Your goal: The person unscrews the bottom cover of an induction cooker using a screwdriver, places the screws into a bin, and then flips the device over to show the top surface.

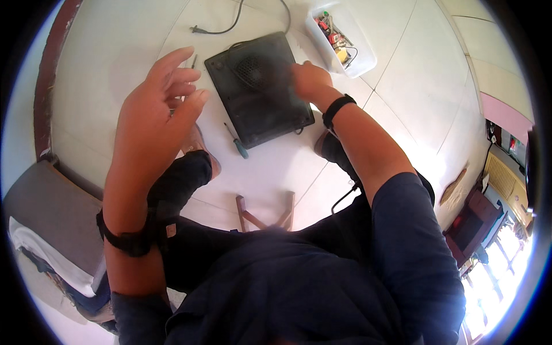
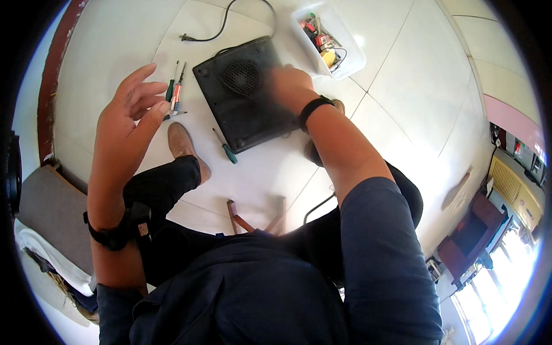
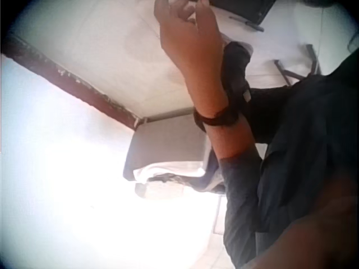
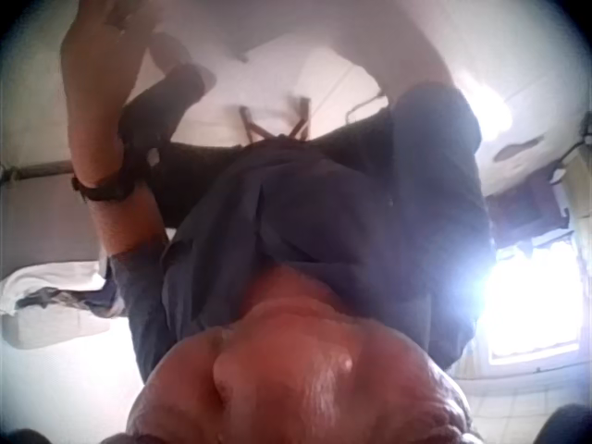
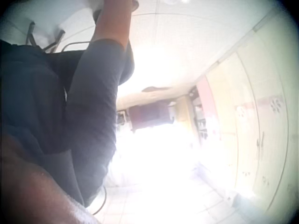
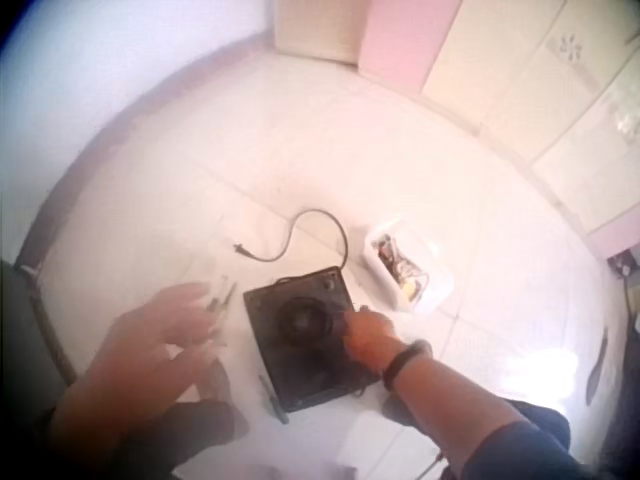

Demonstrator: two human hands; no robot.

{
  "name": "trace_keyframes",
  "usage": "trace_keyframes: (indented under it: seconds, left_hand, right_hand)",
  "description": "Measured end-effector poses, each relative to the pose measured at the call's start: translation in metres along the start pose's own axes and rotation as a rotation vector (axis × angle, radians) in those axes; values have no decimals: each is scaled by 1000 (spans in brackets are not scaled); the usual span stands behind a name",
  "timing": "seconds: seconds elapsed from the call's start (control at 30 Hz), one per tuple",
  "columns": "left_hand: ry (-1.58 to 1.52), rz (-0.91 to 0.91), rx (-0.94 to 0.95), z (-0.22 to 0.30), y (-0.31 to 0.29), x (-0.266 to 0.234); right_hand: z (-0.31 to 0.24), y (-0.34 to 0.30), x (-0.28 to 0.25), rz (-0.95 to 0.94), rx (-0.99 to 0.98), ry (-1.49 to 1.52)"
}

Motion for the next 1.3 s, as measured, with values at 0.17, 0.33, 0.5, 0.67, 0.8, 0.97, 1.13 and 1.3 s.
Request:
trace_keyframes:
  seconds: [0.17,0.33,0.5,0.67,0.8,0.97,1.13,1.3]
  left_hand:
    - [12,17,21,7,1,-9]
    - [-36,37,117,16,-2,-9]
    - [-193,-38,79,23,-7,1]
    - [-722,-426,39,48,-27,35]
    - [-897,-468,62,69,-42,42]
    - [-909,-418,87,83,-53,36]
    - [-889,-396,124,96,-54,33]
    - [-891,-417,183,106,-55,33]
  right_hand:
    - [20,-29,-31,34,119,11]
    - [26,-77,-108,303,80,337]
    - [-47,-158,-173,444,-104,1198]
    - [-90,-210,-155,473,-165,1494]
    - [-109,-217,-125,462,-168,1620]
    - [-126,-211,-110,416,-222,1688]
    - [-131,-206,-122,448,-312,1684]
    - [-130,-204,-127,468,-358,1635]
Point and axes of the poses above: each hand's wrist, its own y-axis towards the middle knuckle, its own x-axis out of the palm, z = x × y, the point moved 10 cm from there along y, towards the middle knuckle, and after that the axes turned 15 degrees about -x, right-handed, at the moved point
